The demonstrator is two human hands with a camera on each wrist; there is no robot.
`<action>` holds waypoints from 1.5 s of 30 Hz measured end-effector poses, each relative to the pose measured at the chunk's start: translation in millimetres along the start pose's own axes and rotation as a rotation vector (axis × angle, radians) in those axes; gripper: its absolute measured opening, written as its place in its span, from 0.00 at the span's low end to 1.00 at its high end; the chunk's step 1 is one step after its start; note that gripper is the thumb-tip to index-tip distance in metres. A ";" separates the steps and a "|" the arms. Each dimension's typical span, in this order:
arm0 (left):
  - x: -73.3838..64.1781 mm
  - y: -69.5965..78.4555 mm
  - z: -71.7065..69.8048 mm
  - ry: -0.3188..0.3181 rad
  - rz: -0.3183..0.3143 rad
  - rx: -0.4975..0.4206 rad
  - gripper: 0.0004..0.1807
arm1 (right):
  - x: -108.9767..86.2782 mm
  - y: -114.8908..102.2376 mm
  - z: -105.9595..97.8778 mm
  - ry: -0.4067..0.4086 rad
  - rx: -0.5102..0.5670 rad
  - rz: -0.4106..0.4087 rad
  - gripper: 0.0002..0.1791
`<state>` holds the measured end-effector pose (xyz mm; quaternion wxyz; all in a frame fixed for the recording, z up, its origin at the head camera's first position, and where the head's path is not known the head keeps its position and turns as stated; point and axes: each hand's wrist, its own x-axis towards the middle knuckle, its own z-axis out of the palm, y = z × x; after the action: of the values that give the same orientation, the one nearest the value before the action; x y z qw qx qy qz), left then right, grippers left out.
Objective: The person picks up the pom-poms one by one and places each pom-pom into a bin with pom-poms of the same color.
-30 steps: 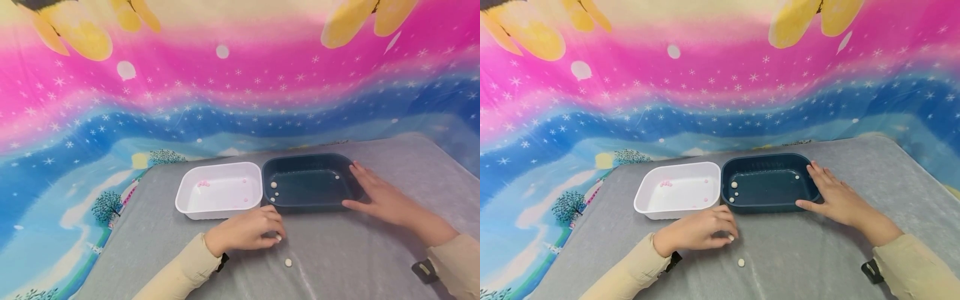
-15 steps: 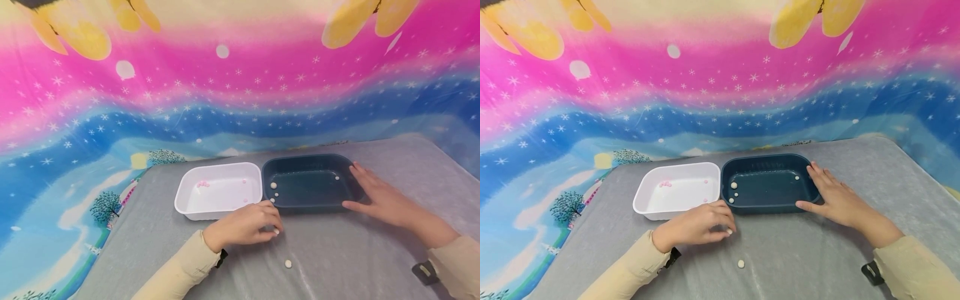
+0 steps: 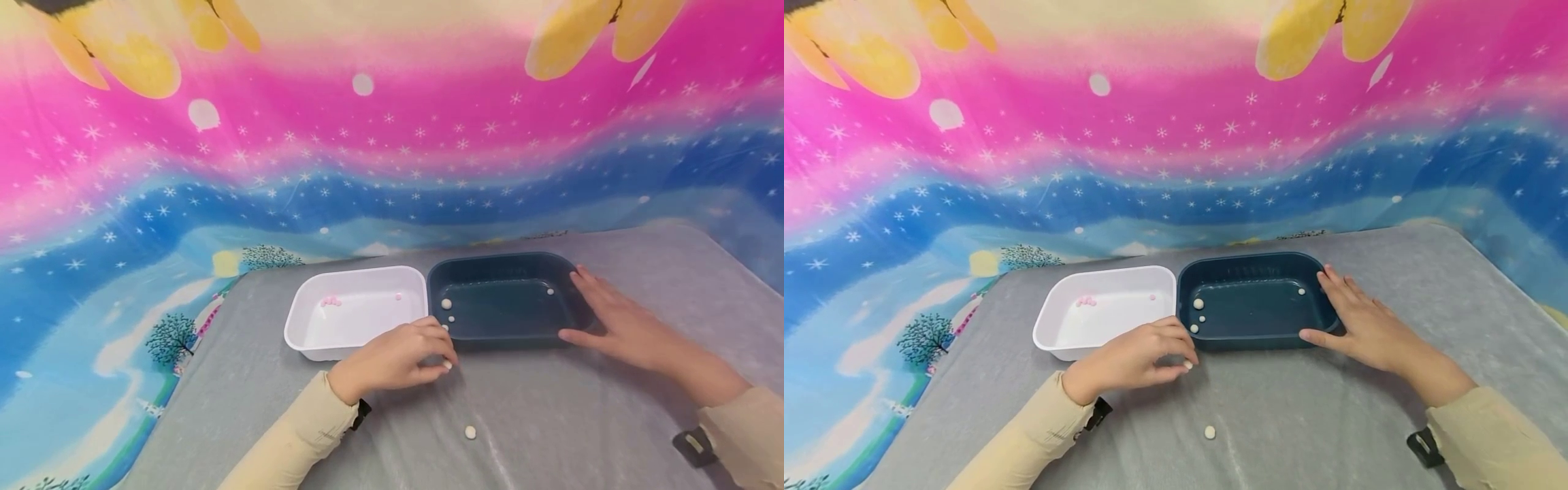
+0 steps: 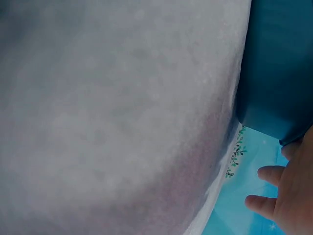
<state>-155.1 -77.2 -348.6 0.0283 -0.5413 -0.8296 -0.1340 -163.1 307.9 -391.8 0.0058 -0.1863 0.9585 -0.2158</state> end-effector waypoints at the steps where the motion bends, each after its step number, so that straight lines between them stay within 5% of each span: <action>1: 0.2 -0.5 0.0 0.002 -0.003 0.001 0.07 | -0.3 0.0 0.1 -0.001 0.000 0.001 0.58; 20: 2.8 -16.3 1.2 0.063 -0.078 -0.009 0.07 | -2.2 -0.4 0.1 0.003 -0.001 0.004 0.57; 31: 6.3 -21.4 -1.1 0.120 -0.051 0.003 0.06 | -2.5 -2.0 -1.1 -0.005 0.007 0.011 0.57; 45: 16.3 -33.6 0.5 0.135 -0.089 -0.009 0.07 | -1.1 -5.1 -2.6 -0.020 0.003 0.026 0.58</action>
<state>-192.2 -75.3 -352.3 0.0760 -0.4935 -0.8485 -0.1751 -160.5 305.1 -387.3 0.0184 -0.1756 0.9605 -0.2152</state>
